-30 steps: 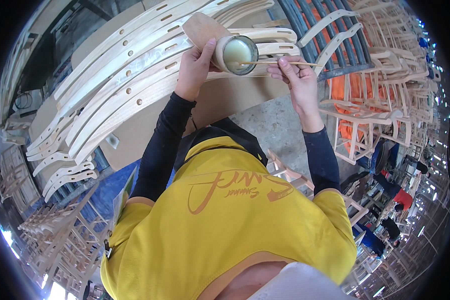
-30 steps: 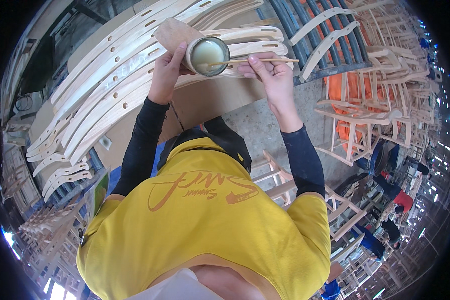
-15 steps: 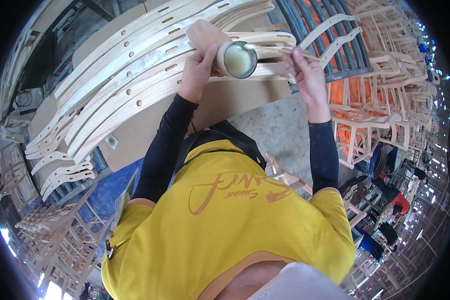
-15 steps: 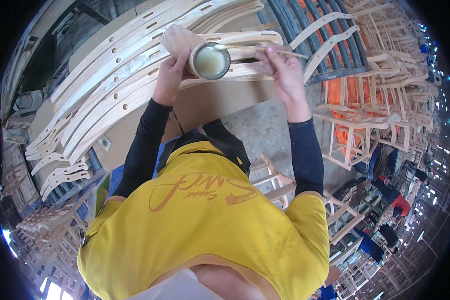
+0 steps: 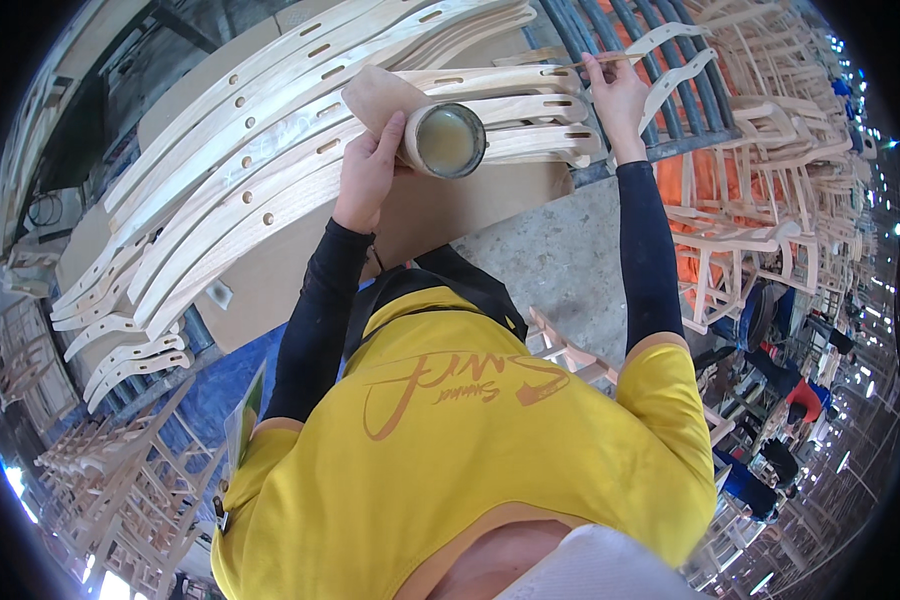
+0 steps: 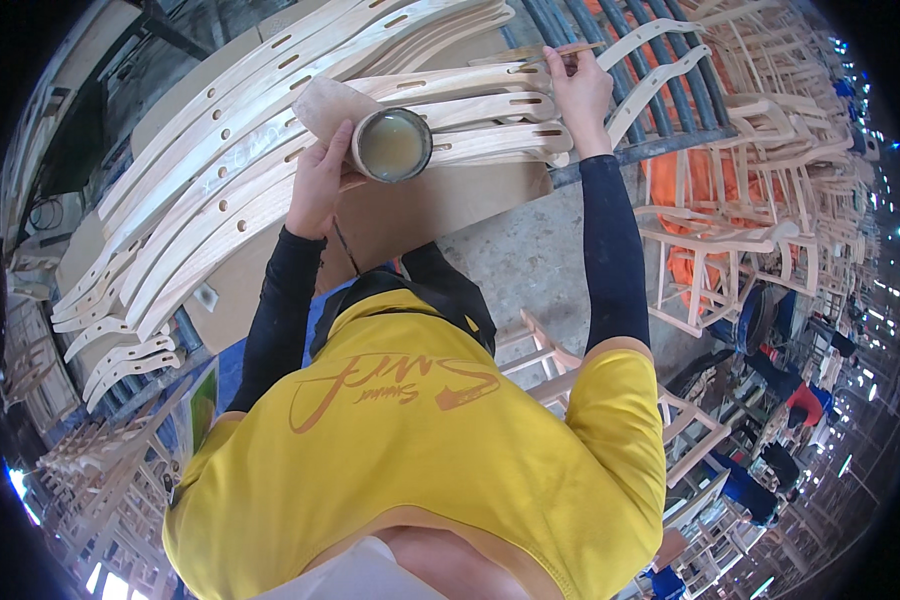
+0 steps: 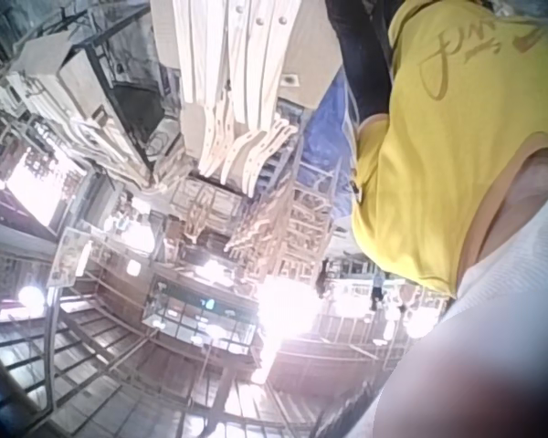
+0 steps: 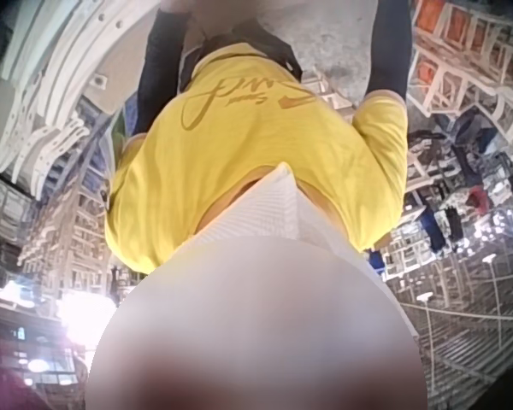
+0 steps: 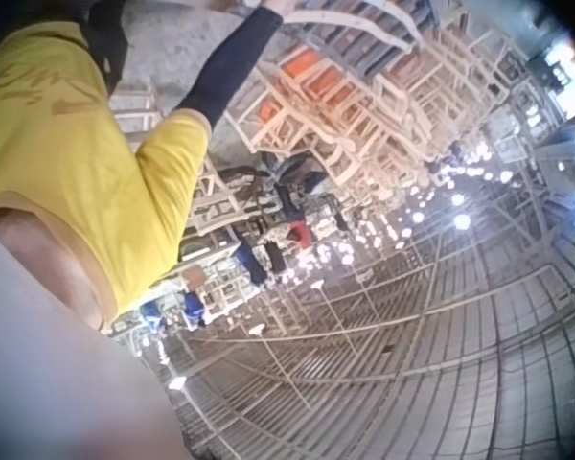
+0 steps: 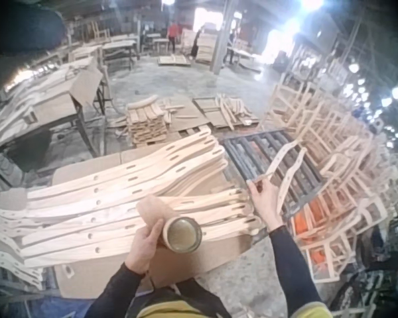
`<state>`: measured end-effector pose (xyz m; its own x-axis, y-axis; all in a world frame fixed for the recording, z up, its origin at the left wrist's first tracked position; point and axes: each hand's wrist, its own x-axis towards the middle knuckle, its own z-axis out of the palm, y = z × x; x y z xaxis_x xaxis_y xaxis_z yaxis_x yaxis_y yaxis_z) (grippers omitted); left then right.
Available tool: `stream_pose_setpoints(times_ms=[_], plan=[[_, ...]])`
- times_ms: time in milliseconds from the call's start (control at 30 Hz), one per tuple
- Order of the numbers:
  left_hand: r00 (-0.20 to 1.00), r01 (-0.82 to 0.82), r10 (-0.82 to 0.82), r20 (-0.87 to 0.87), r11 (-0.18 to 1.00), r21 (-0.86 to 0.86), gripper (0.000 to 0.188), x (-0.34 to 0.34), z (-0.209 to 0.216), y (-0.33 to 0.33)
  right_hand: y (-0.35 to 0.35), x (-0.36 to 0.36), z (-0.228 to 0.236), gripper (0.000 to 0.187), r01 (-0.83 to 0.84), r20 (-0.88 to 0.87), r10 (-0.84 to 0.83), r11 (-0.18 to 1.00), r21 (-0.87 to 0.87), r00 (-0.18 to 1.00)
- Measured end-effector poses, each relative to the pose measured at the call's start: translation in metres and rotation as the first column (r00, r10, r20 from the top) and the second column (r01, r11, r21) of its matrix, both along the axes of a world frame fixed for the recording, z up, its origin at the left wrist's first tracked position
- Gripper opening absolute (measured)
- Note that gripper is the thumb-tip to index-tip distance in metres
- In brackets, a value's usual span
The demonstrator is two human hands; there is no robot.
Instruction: The person applies a light-colored liquid from a small can onto curved wooden chair parts using a brush. They work on a stack of parts, then walk through the workshop and pick up small white foam pieces from a table.
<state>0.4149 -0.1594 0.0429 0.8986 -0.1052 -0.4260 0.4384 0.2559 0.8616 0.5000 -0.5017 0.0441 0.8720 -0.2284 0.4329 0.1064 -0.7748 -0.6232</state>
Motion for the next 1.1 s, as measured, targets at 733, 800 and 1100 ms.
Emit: stream_pose_setpoints(times_ms=[733,800,1100], plan=[[0.999,-0.047,0.047,-0.021,0.998,0.033,0.040,-0.002,0.001,0.003,-0.005,0.018,-0.004,0.020,-0.177,-0.090,0.175,0.984,-0.022,0.981],[0.999,-0.039,0.040,-0.022,0.999,0.035,0.040,-0.001,0.000,0.005,-0.023,0.018,-0.002,0.019,-0.114,-0.062,0.107,0.985,-0.132,0.992],[1.000,-0.006,0.008,-0.030,0.997,0.078,0.039,-0.003,-0.006,0.008,-0.007,0.019,0.002,0.016,-0.234,-0.126,0.230,0.972,-0.014,0.965]])
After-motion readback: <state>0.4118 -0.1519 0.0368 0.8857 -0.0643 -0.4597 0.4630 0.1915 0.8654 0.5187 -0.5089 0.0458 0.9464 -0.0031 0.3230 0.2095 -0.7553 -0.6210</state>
